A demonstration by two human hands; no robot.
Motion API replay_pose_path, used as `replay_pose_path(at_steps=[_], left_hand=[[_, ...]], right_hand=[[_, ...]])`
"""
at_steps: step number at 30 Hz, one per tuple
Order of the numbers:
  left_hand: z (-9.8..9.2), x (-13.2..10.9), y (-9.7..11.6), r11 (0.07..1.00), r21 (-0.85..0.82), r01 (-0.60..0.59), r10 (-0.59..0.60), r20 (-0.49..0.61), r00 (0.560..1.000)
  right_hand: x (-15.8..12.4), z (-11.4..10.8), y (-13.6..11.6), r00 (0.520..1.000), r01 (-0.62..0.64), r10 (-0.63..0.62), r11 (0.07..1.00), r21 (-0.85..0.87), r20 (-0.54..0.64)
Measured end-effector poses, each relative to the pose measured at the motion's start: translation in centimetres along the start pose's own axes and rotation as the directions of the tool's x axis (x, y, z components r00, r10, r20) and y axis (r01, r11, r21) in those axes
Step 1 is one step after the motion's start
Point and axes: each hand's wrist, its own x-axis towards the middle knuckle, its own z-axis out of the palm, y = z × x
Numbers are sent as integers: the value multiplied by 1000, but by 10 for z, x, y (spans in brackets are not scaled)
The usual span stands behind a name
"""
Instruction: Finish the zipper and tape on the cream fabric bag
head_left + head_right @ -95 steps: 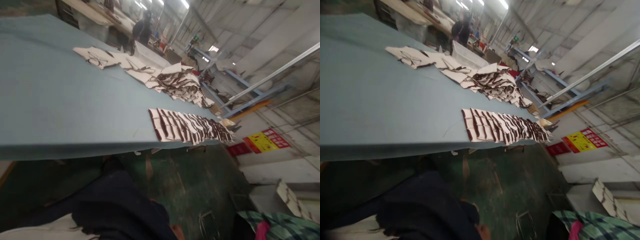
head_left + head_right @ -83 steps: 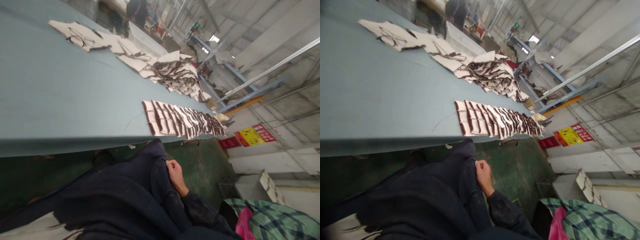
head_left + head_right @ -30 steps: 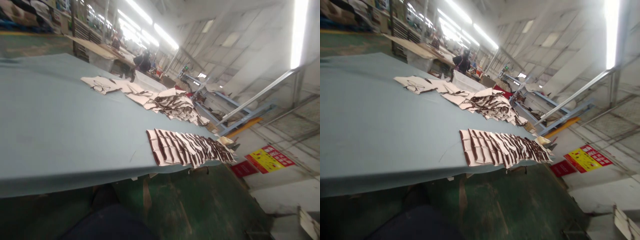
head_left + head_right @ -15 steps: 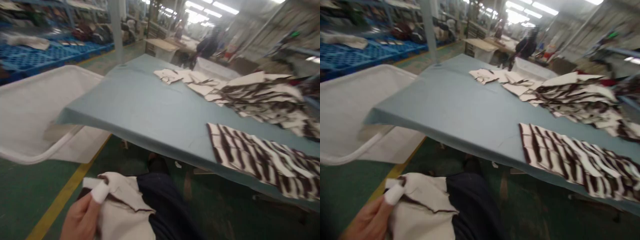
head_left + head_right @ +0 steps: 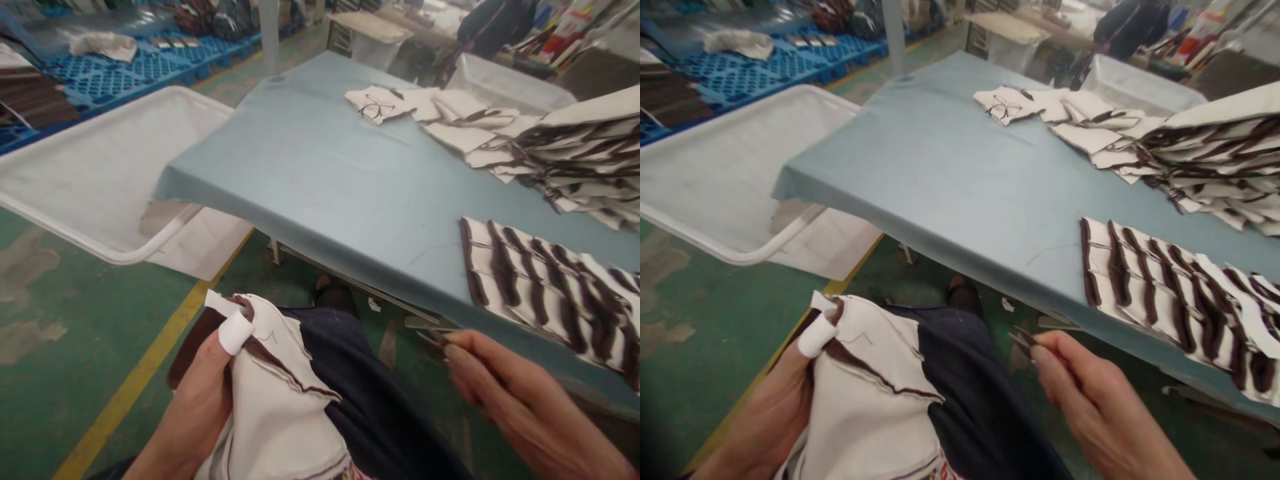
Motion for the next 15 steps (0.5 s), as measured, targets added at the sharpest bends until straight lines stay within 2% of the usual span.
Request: replay_pose_path(at_steps=[1, 3, 4, 7, 9, 11, 15], left_hand=[[6, -5, 2, 1000, -18, -5, 5, 2, 1000], [13, -13, 1, 999, -44, 1, 0, 29, 1000], [13, -16, -1, 999, -53, 10, -8, 48, 999], [7, -23, -9, 999, -42, 31, -29, 51, 998], [3, -26, -13, 1000, 0, 26, -26, 13, 1000], [2, -27, -13, 999, 22, 33, -33, -23, 999], [8, -28, -11, 998, 2, 68, -68, -38, 997]], right_hand=[[2, 16, -12, 981, -33, 21, 998, 58, 193], [1, 51, -39, 917, -79, -11, 975, 210, 398], [-3, 69, -51, 884, -95, -44, 958, 271, 465], [-15, 108, -77, 823, -81, -132, 936, 343, 553], [-20, 120, -82, 790, -52, -181, 932, 359, 586], [-23, 123, -82, 775, -41, -198, 932, 360, 600], [-26, 115, -77, 793, -59, -131, 955, 289, 595]])
